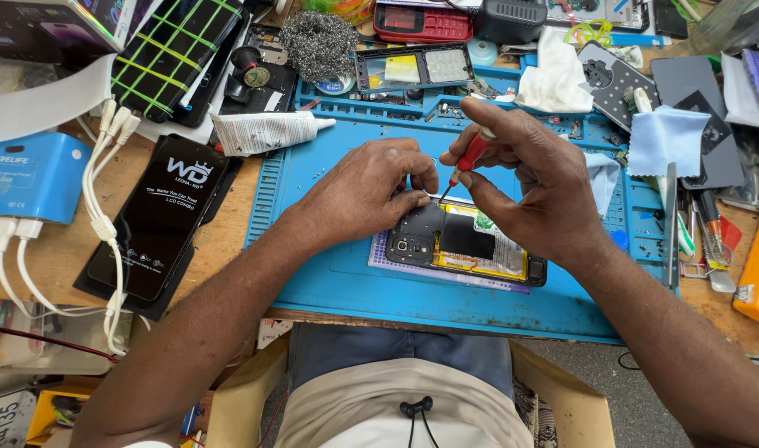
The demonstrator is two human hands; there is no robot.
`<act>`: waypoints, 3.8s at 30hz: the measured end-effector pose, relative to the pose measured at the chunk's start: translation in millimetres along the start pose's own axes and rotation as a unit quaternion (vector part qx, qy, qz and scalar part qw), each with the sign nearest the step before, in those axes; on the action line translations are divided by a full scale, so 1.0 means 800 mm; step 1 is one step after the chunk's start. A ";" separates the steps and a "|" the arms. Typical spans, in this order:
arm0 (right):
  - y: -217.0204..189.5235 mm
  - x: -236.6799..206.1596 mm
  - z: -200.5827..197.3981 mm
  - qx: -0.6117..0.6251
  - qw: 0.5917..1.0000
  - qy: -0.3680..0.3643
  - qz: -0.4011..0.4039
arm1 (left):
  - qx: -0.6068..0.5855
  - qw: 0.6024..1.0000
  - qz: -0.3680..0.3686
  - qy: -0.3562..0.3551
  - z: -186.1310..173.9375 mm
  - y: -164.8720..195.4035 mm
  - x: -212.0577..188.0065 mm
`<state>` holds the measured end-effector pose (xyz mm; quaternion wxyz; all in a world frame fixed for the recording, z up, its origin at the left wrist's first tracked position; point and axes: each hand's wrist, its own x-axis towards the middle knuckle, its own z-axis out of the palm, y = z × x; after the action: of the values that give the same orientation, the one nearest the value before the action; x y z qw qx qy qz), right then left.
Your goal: The person uses a red-handled screwdriver to unscrew and remove screws from the internal frame of a disassembled mobile phone. The phone is placed on a blue work mat, and the person carefully extracts the screws and sets them aside.
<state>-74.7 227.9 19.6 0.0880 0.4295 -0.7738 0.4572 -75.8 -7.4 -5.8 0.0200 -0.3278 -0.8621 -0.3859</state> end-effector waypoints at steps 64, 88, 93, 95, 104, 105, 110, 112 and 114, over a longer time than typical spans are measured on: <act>0.024 -0.023 -0.057 0.003 0.992 0.125 -0.017 | 0.317 0.940 0.121 -0.043 0.034 0.046 0.017; -0.029 -0.030 -0.112 0.081 0.976 0.038 0.201 | 0.078 0.996 -0.001 -0.031 0.005 0.023 -0.002; -0.019 -0.078 -0.090 0.146 0.942 0.069 0.295 | 0.078 0.997 -0.007 -0.029 0.008 0.016 -0.010; -0.013 -0.089 -0.082 0.064 0.947 0.073 0.305 | 0.082 0.996 -0.016 -0.031 0.009 0.016 -0.011; -0.003 -0.112 -0.087 -0.068 0.949 0.160 0.262 | 0.083 0.996 -0.013 -0.024 0.011 0.016 -0.011; -0.004 -0.115 -0.086 -0.026 0.954 0.168 0.246 | 0.085 0.996 -0.019 -0.030 0.011 0.016 -0.011; -0.006 -0.110 -0.080 -0.115 0.933 0.119 0.319 | 0.092 0.995 -0.027 -0.033 0.012 0.017 -0.011; -0.011 -0.108 -0.081 0.009 0.940 0.197 0.279 | 0.092 0.995 -0.018 -0.032 0.013 0.016 -0.011; -0.011 -0.108 -0.082 0.035 0.947 0.186 0.261 | 0.091 0.995 -0.018 -0.030 0.013 0.015 -0.011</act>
<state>-31.7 327.6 16.7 0.0930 0.1225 -0.8123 0.5625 -59.5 0.5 -8.3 0.0169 -0.3203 -0.8998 -0.2959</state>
